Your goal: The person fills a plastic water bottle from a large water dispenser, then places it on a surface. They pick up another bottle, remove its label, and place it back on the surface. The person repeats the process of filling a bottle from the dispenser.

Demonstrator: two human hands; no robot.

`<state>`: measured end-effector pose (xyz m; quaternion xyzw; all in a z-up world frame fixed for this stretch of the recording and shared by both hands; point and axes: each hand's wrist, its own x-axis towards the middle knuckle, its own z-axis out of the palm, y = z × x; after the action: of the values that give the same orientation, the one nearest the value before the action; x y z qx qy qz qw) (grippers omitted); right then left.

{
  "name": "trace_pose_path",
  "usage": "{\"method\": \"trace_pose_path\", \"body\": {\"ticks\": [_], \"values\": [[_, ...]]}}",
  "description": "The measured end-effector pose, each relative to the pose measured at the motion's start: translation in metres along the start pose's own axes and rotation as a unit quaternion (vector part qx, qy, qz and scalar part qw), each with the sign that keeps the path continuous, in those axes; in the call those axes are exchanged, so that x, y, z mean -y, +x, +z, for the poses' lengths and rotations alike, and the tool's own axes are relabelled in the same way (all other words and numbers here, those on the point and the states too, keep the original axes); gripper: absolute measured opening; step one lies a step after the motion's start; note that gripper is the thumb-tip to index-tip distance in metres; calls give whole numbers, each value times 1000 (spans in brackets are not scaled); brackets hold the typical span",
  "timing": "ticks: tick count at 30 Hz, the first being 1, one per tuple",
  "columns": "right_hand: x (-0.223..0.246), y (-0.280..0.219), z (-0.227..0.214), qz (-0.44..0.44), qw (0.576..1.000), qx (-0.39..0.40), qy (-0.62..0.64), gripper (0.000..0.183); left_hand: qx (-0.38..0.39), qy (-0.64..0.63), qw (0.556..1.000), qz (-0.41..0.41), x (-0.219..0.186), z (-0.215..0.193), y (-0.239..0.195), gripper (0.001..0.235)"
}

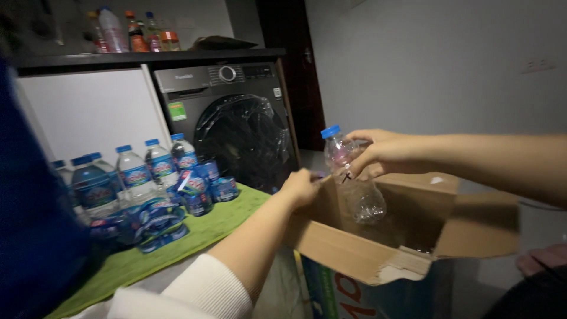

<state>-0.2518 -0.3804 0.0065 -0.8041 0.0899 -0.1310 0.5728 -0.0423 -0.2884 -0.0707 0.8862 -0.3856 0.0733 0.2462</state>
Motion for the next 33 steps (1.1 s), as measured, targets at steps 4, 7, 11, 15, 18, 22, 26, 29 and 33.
{"method": "trace_pose_path", "body": {"ticks": [4,7,11,15,18,22,26,29,33], "values": [[14,20,30,-29,997,48,53,86,-100,-187,977,12,19,-47,-7,32],[51,-12,83,-27,987,73,143,67,-65,-560,825,26,-5,-123,-99,54],[67,-18,139,-26,966,174,190,56,-67,-594,801,45,76,-157,-110,51],[82,-30,187,-37,937,265,224,43,-76,-605,788,86,97,-206,-182,42],[84,-37,224,-11,921,308,240,49,-77,-537,829,137,104,-227,-225,42],[84,-49,251,-6,915,325,239,53,-69,-494,854,145,98,-240,-284,40],[91,-66,270,6,914,326,240,51,-118,-486,862,76,77,-252,-331,40],[90,-68,285,10,909,344,237,52,-135,-466,873,53,87,-258,-345,36],[93,-75,296,19,903,370,217,54,-152,-426,892,12,107,-258,-356,35]]}}
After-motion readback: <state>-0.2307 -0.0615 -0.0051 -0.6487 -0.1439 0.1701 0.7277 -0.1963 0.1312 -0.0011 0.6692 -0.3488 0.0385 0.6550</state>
